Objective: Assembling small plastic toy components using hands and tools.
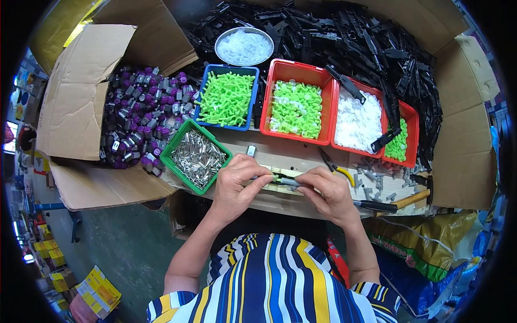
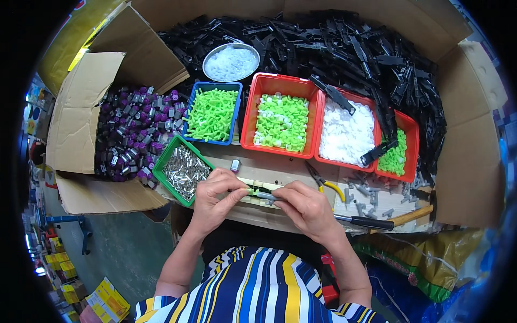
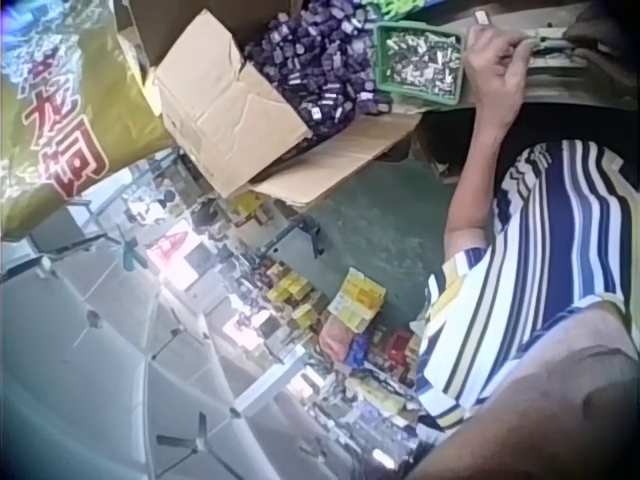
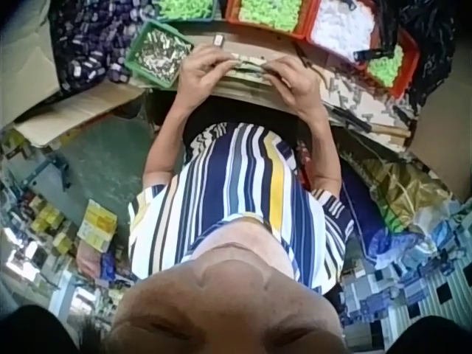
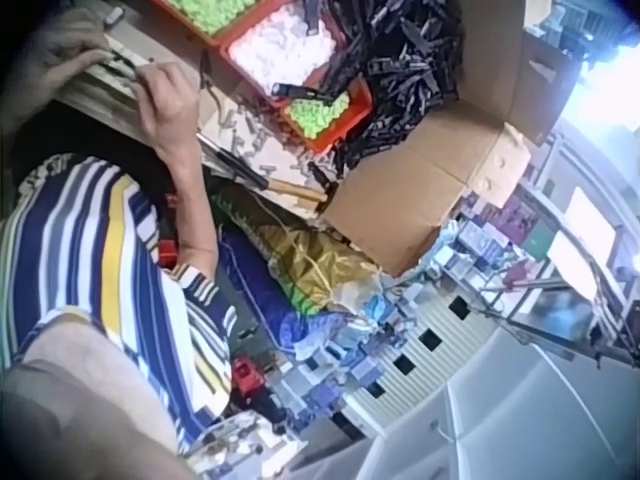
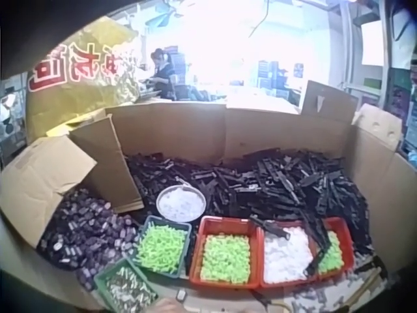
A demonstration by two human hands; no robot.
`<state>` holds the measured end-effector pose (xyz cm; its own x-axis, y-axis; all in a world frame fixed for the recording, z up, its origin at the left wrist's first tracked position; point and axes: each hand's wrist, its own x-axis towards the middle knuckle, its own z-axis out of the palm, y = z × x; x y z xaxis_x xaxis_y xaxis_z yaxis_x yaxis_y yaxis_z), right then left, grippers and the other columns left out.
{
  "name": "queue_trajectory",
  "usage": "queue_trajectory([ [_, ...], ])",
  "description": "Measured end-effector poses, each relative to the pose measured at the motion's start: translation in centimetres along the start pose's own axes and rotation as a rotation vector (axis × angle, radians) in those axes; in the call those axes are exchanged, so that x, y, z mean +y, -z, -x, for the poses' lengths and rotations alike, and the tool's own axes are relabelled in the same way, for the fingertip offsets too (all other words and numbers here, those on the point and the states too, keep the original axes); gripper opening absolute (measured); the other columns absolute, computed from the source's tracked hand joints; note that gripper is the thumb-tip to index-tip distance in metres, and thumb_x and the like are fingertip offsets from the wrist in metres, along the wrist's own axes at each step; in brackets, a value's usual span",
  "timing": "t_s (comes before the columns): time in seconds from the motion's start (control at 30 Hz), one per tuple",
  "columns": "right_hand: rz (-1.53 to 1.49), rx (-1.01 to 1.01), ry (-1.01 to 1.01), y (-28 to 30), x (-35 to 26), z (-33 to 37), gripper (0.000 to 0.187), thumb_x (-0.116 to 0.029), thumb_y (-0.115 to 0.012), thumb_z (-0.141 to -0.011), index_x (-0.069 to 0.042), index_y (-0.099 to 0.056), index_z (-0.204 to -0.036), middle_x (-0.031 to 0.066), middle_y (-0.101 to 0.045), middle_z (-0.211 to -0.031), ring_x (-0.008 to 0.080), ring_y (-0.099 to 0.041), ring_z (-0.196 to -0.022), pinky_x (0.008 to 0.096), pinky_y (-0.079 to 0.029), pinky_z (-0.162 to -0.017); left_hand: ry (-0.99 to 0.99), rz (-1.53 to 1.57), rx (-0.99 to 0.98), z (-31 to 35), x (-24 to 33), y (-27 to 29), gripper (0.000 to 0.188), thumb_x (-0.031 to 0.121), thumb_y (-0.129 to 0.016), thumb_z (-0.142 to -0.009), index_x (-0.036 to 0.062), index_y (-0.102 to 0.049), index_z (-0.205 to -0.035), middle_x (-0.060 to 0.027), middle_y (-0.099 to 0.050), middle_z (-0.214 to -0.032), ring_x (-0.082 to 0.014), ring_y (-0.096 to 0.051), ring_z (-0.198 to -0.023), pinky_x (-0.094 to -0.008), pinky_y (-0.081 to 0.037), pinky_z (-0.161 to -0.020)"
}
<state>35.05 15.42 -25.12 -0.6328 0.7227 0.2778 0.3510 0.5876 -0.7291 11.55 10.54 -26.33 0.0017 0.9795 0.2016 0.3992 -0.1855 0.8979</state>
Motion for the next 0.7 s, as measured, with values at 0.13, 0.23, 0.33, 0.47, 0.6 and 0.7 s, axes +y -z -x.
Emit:
queue_trajectory([
  [0.13, -0.098, -0.063, -0.078, 0.29, 0.24, 0.19, 0.019, -0.006, -0.072, -0.086, -0.001, -0.068, -0.103, 0.0125, -0.065, -0.088, 0.0288, -0.067, -0.078, 0.0364, -0.052, -0.067, -0.085, -0.026, -0.026, -0.27, -0.29, 0.07, 0.01, 0.005, -0.077, -0.079, 0.0012, -0.075, -0.089, -0.0065, -0.07, -0.082, -0.0236, -0.06, -0.087, -0.0349, -0.048, -0.08],
  [0.23, -0.124, -0.1, -0.095, 0.52, 0.59, 0.33, 0.017, -0.006, -0.071, -0.086, 0.0, -0.068, -0.103, 0.0127, -0.064, -0.088, 0.0284, -0.066, -0.077, 0.0361, -0.052, -0.067, -0.118, -0.046, -0.057, -0.45, -0.31, 0.1, 0.012, 0.005, -0.078, -0.077, 0.0023, -0.075, -0.089, -0.0052, -0.07, -0.082, -0.0247, -0.06, -0.087, -0.0357, -0.048, -0.08],
  [0.33, -0.137, -0.102, -0.093, 0.36, 0.83, 0.47, 0.017, -0.006, -0.071, -0.087, 0.0, -0.069, -0.102, 0.0125, -0.064, -0.088, 0.028, -0.066, -0.077, 0.0357, -0.051, -0.067, -0.139, -0.076, -0.08, -0.55, -0.48, 0.14, 0.015, 0.006, -0.079, -0.075, 0.0041, -0.076, -0.089, -0.0043, -0.069, -0.082, -0.0251, -0.06, -0.088, -0.036, -0.048, -0.08],
  [0.47, -0.151, -0.114, -0.12, 0.4, 0.85, 0.45, 0.016, -0.006, -0.071, -0.087, 0.0, -0.069, -0.102, 0.0124, -0.064, -0.087, 0.0278, -0.066, -0.076, 0.0357, -0.051, -0.067, -0.215, -0.146, -0.095, -0.73, -0.73, 0.29, 0.015, 0.01, -0.081, -0.074, 0.0058, -0.076, -0.088, -0.0029, -0.068, -0.085, -0.0254, -0.058, -0.09, -0.0372, -0.048, -0.079],
  [0.6, -0.151, -0.12, -0.137, 0.27, 0.98, 0.53, 0.016, -0.006, -0.071, -0.087, 0.0, -0.069, -0.102, 0.0123, -0.064, -0.085, 0.0274, -0.066, -0.076, 0.0355, -0.051, -0.067, -0.222, -0.175, -0.107, -0.69, -1.05, 0.37, 0.019, 0.009, -0.082, -0.071, 0.0082, -0.078, -0.09, -0.0019, -0.068, -0.087, -0.0259, -0.058, -0.094, -0.0372, -0.048, -0.081],
  [0.7, -0.152, -0.122, -0.15, 0.2, 0.94, 0.58, 0.015, -0.006, -0.071, -0.087, 0.0, -0.069, -0.101, 0.0122, -0.064, -0.085, 0.027, -0.066, -0.076, 0.0355, -0.051, -0.066, -0.253, -0.223, -0.103, -0.66, -1.11, 0.44, 0.019, 0.011, -0.083, -0.071, 0.0094, -0.078, -0.089, -0.0009, -0.068, -0.088, -0.0258, -0.057, -0.094, -0.0379, -0.047, -0.082],
])
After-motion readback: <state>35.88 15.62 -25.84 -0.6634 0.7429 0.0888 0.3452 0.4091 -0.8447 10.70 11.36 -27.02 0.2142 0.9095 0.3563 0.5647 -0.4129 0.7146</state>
